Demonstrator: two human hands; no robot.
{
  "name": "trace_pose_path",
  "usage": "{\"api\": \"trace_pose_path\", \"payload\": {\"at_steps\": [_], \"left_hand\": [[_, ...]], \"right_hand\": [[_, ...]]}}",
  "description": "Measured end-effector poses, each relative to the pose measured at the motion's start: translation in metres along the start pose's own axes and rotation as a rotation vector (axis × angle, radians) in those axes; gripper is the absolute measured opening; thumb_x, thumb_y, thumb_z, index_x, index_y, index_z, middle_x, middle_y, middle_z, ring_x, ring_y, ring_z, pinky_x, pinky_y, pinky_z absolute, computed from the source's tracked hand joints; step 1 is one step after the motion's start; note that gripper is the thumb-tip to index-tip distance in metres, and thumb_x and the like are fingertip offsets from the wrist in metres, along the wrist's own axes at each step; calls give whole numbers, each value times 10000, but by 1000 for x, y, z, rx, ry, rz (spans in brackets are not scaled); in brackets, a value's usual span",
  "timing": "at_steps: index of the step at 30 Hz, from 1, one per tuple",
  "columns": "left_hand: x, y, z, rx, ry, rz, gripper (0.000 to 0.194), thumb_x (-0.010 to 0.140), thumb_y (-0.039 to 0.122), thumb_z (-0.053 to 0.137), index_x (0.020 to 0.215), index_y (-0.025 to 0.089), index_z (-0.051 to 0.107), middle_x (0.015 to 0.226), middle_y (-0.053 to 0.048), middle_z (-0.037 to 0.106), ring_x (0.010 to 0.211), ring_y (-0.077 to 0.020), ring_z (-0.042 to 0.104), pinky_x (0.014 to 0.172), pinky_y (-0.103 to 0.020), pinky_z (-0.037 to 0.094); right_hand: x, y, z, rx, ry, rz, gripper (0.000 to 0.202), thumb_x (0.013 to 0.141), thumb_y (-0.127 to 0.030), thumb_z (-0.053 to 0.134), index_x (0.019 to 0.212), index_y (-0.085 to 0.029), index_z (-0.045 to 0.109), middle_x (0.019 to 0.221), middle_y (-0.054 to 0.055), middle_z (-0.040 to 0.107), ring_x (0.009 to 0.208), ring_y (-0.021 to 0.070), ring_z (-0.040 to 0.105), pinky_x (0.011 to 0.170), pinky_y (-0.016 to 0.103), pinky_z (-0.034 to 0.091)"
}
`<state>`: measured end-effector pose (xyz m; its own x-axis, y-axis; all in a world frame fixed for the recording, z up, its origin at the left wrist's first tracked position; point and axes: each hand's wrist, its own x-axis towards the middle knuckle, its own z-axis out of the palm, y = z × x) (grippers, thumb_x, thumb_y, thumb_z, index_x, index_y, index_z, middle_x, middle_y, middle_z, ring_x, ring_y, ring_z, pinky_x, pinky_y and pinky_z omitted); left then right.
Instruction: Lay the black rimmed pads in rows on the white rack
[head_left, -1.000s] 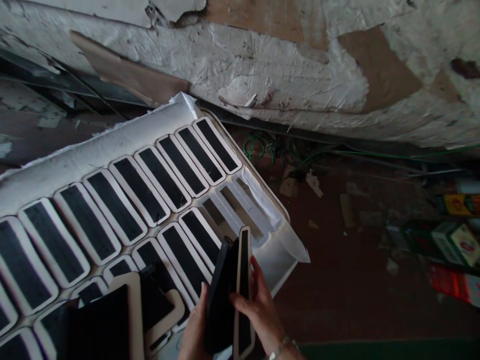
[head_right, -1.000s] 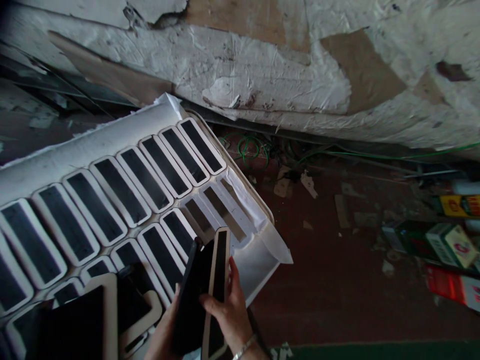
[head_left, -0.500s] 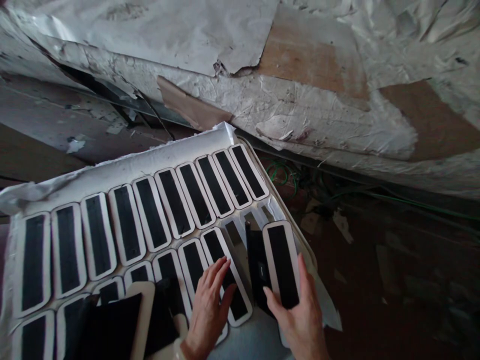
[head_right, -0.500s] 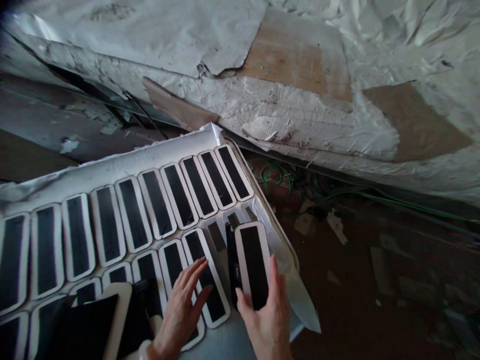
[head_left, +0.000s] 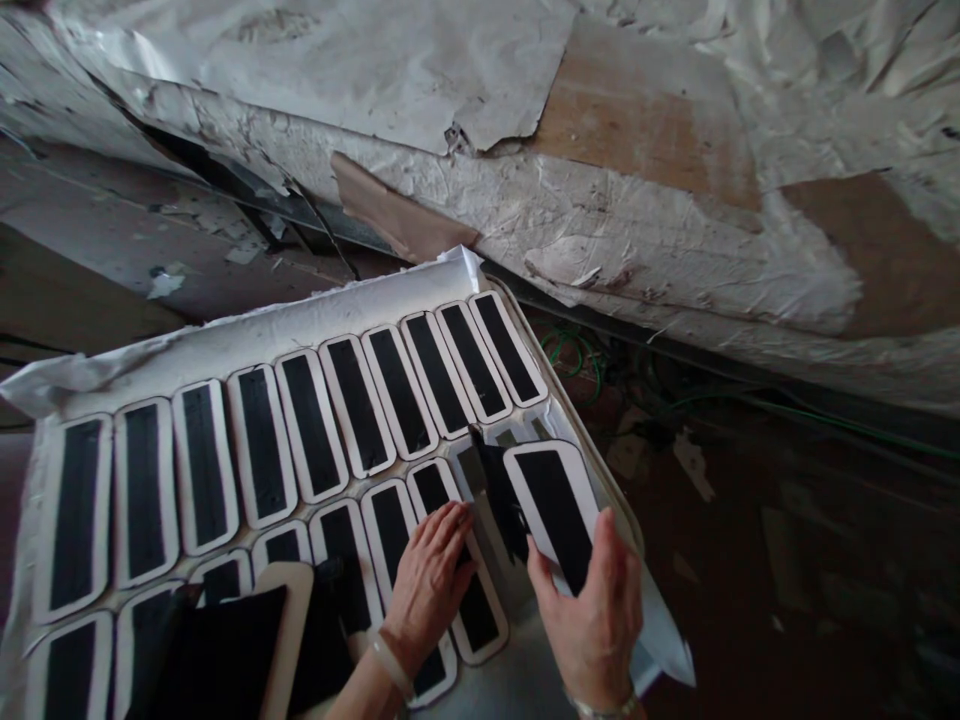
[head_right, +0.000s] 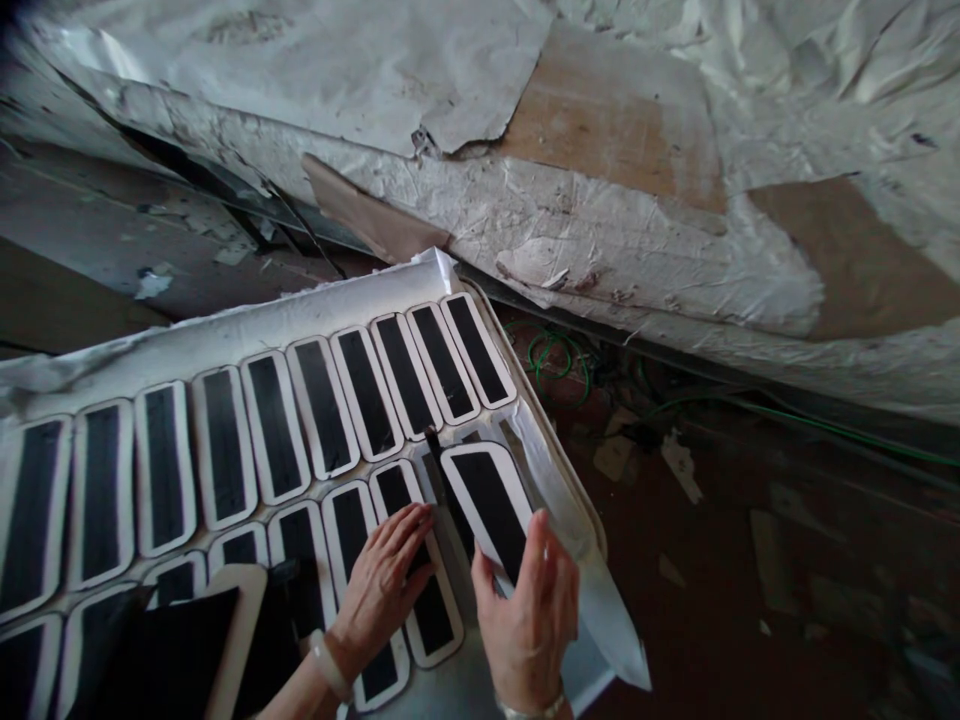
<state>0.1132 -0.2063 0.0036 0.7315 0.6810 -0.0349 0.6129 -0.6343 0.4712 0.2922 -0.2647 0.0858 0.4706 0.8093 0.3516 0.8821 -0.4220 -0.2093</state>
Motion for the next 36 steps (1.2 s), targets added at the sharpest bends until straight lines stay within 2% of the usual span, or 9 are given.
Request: {"api": "trace_pose_path", "payload": {"at_steps": [3,6,10,17,20,25,31,34,36], "left_hand": [[1,-1,0,-14,34,23,580,850,149,598,1404,143,425,1427,-80,500,1326,-253,435,1057,-447,452],[2,-1,1,-53,38,-4,565,845,156,628,1372,162,424,1402,-79,513,1305,-252,446,1053,-449,440],[0,-2,5,-134,30,-89,571,840,110,626,1357,189,398,1401,-65,496,1302,-219,435,1089,-423,384],[1,-3,7,-34,39,-48,627,931,142,491,1511,181,255,1531,-61,369,1381,-194,350,1093,-389,364],[5,-2,7,16,66,-55,593,941,138,461,1507,175,289,1534,-54,371,1349,-196,390,1065,-377,395],[14,-2,7,93,36,-62,545,927,140,480,1464,211,415,1520,-23,395,1222,-249,492,974,-415,462],[19,4,1,4,-39,-147,546,917,135,515,1452,205,427,1518,-16,401,1216,-258,470,995,-439,435],[17,9,-3,-70,-16,-181,489,974,291,473,1456,250,408,1520,29,398,1216,-237,455,985,-436,424],[16,7,-1,-89,-21,-152,507,985,375,430,1461,205,395,1520,16,399,1210,-225,453,949,-419,433]], "right_hand": [[-1,-2,3,38,-82,11,867,896,-384,610,1567,-126,125,1169,252,581,958,384,590,765,539,552],[-15,-1,15,53,-205,48,862,901,-392,587,1571,-168,93,1174,232,583,953,377,599,748,536,568],[-41,-1,36,87,-365,130,991,814,-242,676,1572,-205,38,1148,194,581,955,372,617,770,540,586],[-50,-5,72,253,-506,197,977,809,-168,633,1565,-253,21,1382,196,416,1231,385,533,969,532,533],[-53,0,80,287,-517,154,917,867,-254,607,1568,-238,16,1370,202,420,1243,391,519,979,551,516],[-55,11,83,298,-515,94,834,927,-345,530,1570,-240,10,1371,199,401,1226,380,527,978,552,514],[-48,15,84,307,-508,-12,846,927,-407,530,1573,-203,22,1348,202,381,1193,369,529,947,518,538],[-47,19,82,292,-431,-79,857,906,-489,532,1570,-161,100,1286,230,421,1102,400,558,850,539,560],[-49,25,90,336,-419,-122,841,904,-475,513,1568,-137,122,1313,262,429,1145,438,527,854,564,541]]}}
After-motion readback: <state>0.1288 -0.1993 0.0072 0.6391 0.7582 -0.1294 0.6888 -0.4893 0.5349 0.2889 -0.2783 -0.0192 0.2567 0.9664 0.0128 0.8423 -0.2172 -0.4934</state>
